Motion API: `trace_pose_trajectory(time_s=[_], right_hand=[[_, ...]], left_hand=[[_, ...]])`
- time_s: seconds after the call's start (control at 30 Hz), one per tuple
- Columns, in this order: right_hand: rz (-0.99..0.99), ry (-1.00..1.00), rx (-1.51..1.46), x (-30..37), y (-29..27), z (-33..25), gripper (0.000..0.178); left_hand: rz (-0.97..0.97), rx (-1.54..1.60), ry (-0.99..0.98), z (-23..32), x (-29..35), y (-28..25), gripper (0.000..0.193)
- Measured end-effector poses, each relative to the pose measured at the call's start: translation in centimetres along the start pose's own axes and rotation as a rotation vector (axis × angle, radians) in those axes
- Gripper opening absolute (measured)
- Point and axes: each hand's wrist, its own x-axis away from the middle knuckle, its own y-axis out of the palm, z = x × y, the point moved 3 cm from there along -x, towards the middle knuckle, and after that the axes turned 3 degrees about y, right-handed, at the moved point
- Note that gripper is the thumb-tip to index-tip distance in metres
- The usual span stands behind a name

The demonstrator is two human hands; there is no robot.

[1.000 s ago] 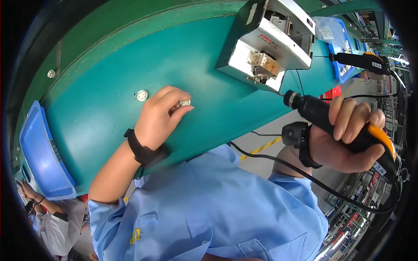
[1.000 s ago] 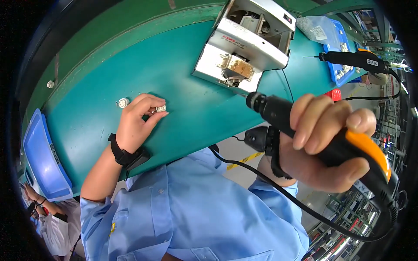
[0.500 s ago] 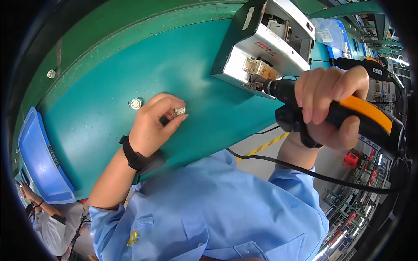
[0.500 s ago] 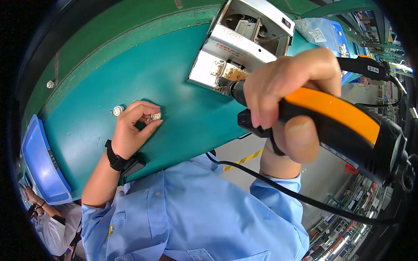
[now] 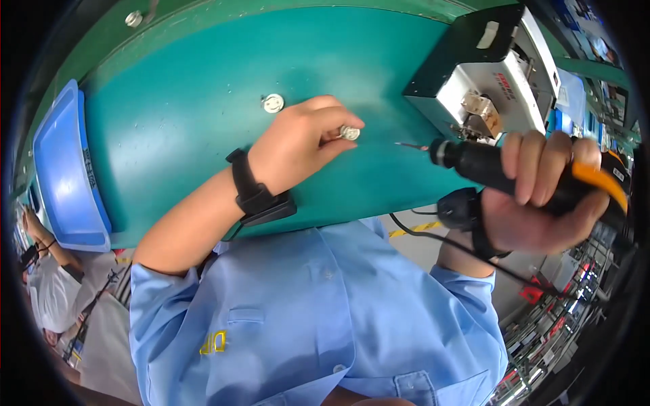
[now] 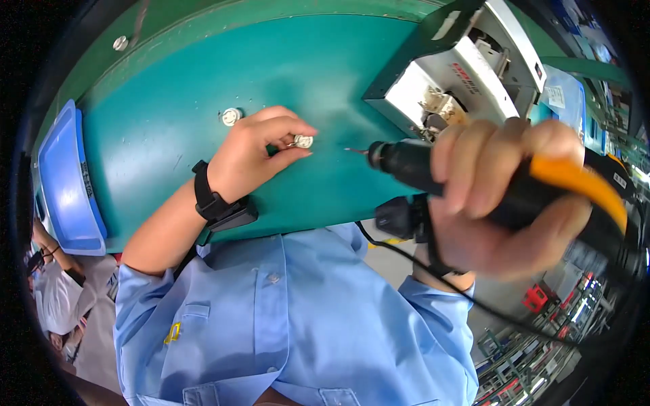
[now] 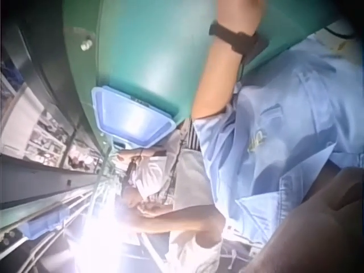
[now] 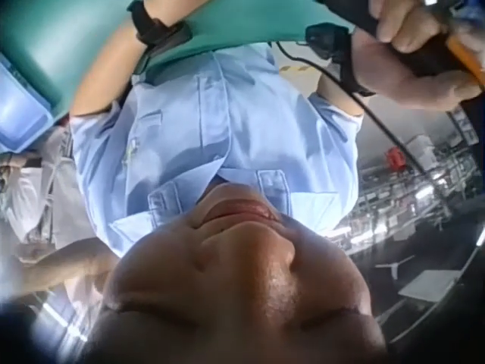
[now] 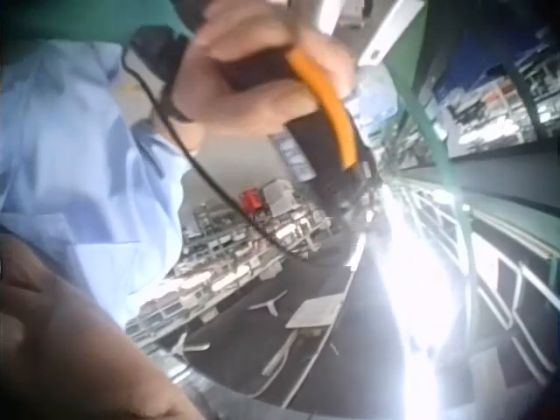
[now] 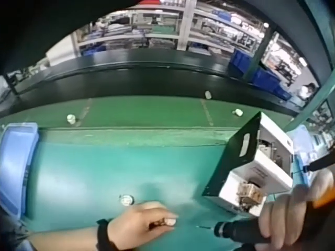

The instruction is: The person picks up a small white component, positions it against a stationary machine, and uses a handheld power tool to work on it. After completing the task, they place the component on the table and repeat the process.

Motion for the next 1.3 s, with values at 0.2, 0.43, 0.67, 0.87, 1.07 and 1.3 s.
trace_pose_trajectory(time_s=[0.2,0.43,0.67,0.87,1.07,1.3], right_hand=[[-0.102,-0.055,0.106,0.2,3.4,3.6,0.044],[-0.126,-0.015,0.169,0.1,4.2,5.2,0.043],[-0.126,0.027,0.291,0.0,4.9,5.6,0.041],[-0.072,0.111,0.373,-0.6,6.1,5.9,0.038],[-0.099,0.087,0.395,-0.8,6.5,6.4,0.037],[-0.044,0.104,0.485,-0.4,6.5,5.8,0.040]], left_hand=[[0.021,0.040,0.004,-0.4,0.2,0.0,0.024],[0.010,0.042,0.024,-0.6,0.4,0.0,0.022],[0.015,0.050,0.054,-0.7,0.4,0.0,0.024],[0.019,0.022,0.058,-0.7,0.4,-0.2,0.026],[0.011,0.043,0.002,-0.3,0.4,-0.4,0.021],[0.006,0.007,0.032,-0.3,0.4,0.1,0.025]])
